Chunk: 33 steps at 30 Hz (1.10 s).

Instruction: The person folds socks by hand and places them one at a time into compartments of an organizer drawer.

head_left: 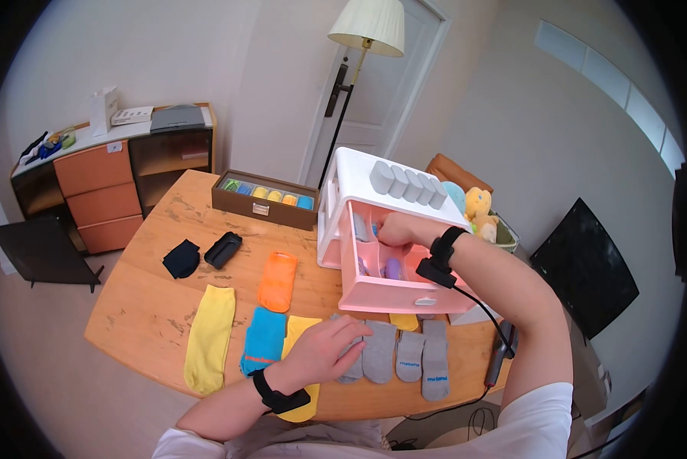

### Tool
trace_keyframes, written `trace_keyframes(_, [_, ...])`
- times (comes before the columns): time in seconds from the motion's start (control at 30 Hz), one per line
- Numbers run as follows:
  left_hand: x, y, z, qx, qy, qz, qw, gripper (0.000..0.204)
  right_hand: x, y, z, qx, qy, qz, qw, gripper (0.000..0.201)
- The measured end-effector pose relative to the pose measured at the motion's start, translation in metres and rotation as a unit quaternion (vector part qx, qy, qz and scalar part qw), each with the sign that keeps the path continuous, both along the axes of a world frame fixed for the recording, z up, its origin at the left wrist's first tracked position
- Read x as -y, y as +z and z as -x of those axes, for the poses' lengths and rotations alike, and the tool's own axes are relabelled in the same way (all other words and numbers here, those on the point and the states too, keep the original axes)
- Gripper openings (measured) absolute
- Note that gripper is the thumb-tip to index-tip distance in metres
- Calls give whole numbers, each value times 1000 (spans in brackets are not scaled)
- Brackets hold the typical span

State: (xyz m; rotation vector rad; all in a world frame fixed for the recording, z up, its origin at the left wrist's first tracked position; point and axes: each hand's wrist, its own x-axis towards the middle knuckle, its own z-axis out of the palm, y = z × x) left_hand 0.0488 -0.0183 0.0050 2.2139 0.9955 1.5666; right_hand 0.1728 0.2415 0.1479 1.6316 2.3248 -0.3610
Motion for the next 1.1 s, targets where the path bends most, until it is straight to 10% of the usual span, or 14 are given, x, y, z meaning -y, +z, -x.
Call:
trace_keyframes(0.6, [0,3,-1,2,5,22,1000,22,-5,3,-21,-95,30,11,995,24])
trace_keyframes(1.1, [3,8,-2,-8,15,1,1000,18,0,9,5,64,49,-25,996,18])
